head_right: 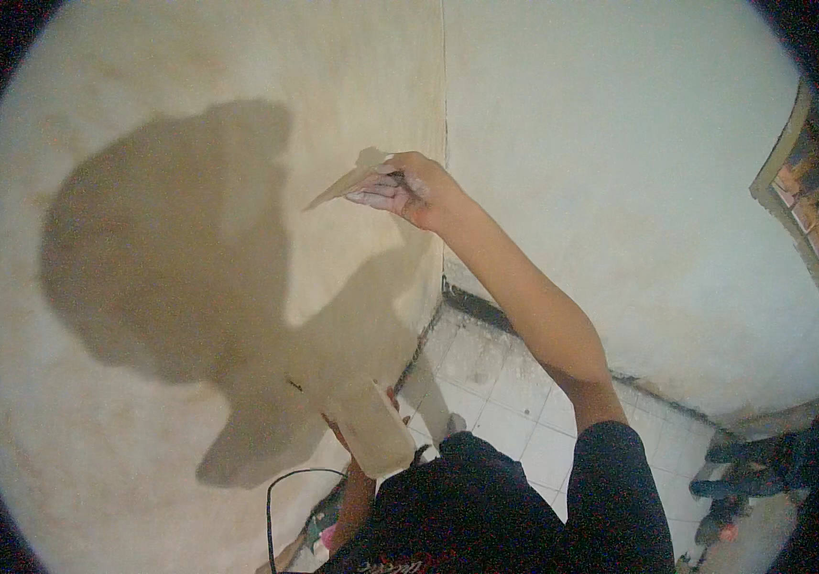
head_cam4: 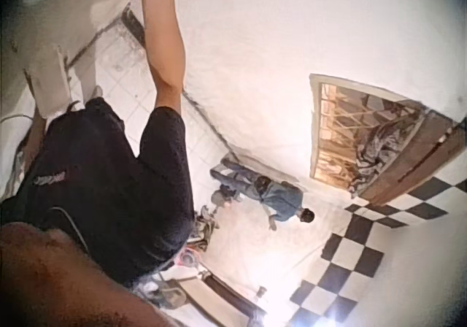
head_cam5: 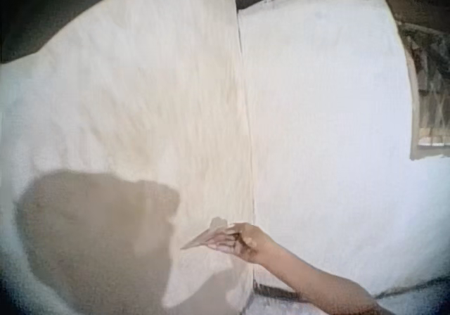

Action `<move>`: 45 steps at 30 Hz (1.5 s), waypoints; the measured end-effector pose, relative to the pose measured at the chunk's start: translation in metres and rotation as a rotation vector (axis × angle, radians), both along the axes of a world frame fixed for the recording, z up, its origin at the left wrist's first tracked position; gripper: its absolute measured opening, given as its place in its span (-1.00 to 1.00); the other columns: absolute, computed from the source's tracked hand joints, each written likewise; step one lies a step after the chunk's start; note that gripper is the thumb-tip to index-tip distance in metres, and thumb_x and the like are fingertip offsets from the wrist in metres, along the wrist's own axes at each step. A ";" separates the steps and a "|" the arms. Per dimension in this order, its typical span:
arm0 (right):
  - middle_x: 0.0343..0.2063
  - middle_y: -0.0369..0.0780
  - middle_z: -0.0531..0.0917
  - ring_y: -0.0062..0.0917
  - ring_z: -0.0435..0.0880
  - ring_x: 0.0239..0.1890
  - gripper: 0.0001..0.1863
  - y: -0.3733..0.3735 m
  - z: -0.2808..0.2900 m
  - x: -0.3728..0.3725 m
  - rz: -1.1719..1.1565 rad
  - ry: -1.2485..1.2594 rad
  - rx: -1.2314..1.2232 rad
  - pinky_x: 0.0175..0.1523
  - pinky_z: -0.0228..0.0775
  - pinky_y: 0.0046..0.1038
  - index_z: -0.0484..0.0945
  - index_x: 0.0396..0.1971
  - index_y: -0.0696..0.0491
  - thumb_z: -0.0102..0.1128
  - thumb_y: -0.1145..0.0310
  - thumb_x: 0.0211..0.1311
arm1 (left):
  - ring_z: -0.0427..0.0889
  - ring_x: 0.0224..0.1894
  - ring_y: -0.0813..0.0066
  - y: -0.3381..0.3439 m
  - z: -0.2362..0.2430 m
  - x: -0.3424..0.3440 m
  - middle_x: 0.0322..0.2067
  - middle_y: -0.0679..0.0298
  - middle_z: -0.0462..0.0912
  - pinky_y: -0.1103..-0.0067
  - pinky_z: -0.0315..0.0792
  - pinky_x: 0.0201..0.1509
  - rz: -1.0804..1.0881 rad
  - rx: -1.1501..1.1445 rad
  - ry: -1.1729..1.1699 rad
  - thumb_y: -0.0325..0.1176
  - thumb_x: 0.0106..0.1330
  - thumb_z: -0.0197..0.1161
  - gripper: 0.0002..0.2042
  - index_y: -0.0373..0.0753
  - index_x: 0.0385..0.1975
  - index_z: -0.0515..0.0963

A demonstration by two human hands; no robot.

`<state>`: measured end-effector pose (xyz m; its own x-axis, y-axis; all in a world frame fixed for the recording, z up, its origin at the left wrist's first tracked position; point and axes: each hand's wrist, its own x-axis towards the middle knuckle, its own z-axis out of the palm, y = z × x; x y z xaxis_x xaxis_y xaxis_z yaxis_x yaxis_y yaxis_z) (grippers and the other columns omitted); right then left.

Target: The person applies plaster to a wall using a spatula, dipping the spatula into a container to gather more material and spreading it across the wall surface in multiple areas.

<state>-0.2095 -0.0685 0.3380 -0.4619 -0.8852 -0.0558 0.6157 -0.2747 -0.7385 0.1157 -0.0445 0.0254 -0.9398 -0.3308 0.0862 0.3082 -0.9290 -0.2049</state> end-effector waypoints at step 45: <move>-0.51 -0.05 0.65 -0.09 0.63 -0.49 -0.70 -0.061 0.186 0.105 -1.199 1.608 -0.049 -0.31 0.48 -0.16 0.64 -0.28 0.10 0.10 0.52 -0.10 | 0.22 0.28 -0.17 -0.026 0.002 0.048 0.31 -0.18 0.13 -0.05 0.17 0.29 0.264 -0.087 -0.089 0.57 -0.05 0.01 0.10 -0.23 0.35 0.11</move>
